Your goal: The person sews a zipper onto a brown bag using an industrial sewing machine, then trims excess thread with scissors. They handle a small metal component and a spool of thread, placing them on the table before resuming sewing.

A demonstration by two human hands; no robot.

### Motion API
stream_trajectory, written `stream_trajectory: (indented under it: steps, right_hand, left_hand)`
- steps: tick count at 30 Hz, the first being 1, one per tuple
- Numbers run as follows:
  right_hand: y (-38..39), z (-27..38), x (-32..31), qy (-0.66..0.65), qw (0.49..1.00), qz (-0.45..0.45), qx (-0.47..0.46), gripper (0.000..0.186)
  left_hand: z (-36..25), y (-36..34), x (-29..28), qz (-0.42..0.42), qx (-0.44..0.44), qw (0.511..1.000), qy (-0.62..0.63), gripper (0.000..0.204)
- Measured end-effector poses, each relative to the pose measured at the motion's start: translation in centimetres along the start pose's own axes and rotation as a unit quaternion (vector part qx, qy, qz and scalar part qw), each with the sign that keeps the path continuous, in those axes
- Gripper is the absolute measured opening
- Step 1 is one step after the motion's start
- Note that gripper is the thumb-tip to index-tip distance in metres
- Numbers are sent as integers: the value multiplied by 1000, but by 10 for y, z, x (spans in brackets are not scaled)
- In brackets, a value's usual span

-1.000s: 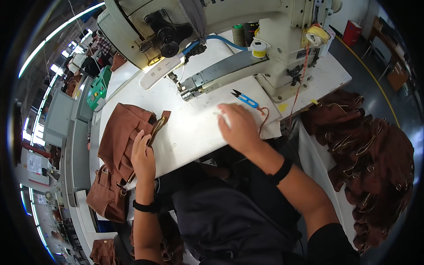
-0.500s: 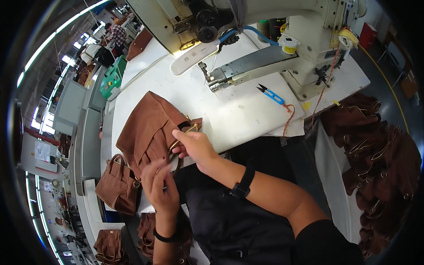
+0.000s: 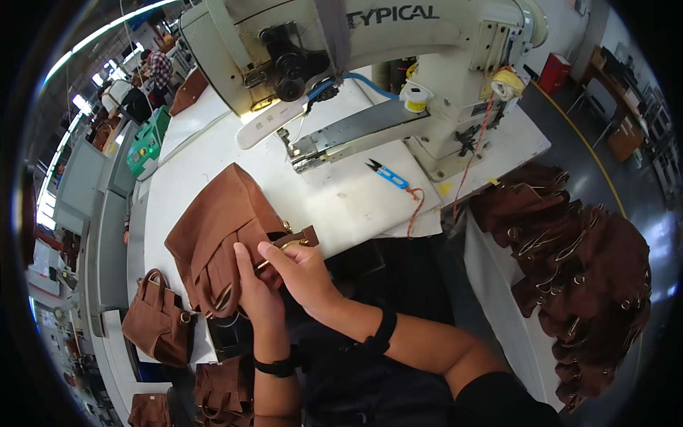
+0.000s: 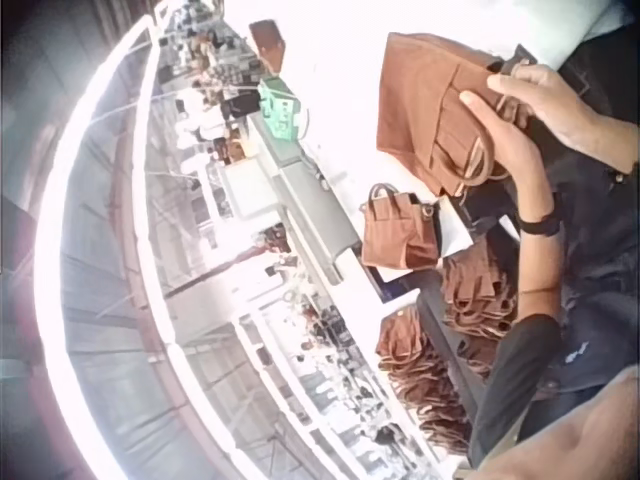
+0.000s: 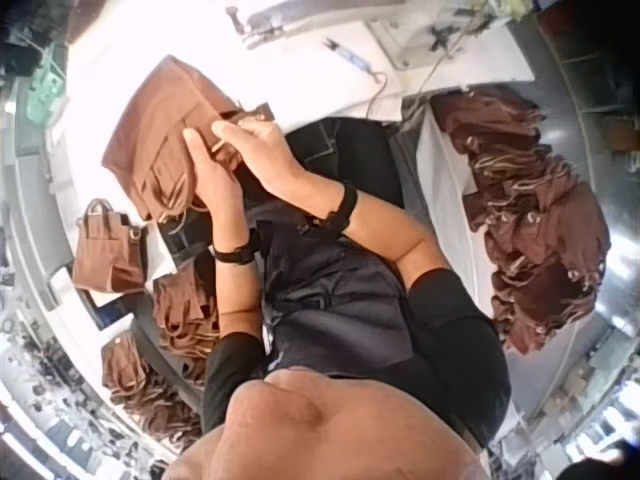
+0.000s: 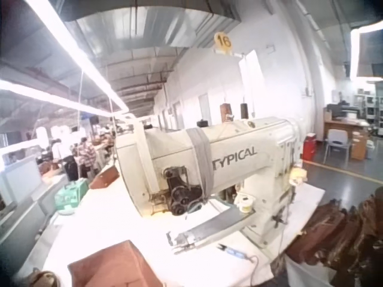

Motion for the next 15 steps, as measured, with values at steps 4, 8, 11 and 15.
stream_trajectory:
  steps: [4, 8, 11, 15]
  right_hand:
    - [-7, -2, -8, -65, 997, -1, 35, 24]
    - [-11, 8, -6, -24, 999, 31, 27, 26]
    - [-15, 13, 4, 33, 998, 50, 20, 26]
    - [-30, 19, 22, 47, 996, 73, 34, 27]
  left_hand:
    - [-5, -5, 10, 68, -32, 996, 58, 41]
    - [-11, -5, 10, 76, -66, 986, 133, 36]
    - [-23, -12, 0, 110, -84, 964, 227, 35]
    - [-36, -35, -14, 134, -107, 968, 183, 31]
Point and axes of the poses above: each hand's wrist, its own y-axis away from the middle knuckle, its own x-axis out of the palm, z = x × y, the point moved 7 cm from there along -y, towards the middle knuckle, and after that the axes turned 7 degrees about y, right-handed, at the moved point
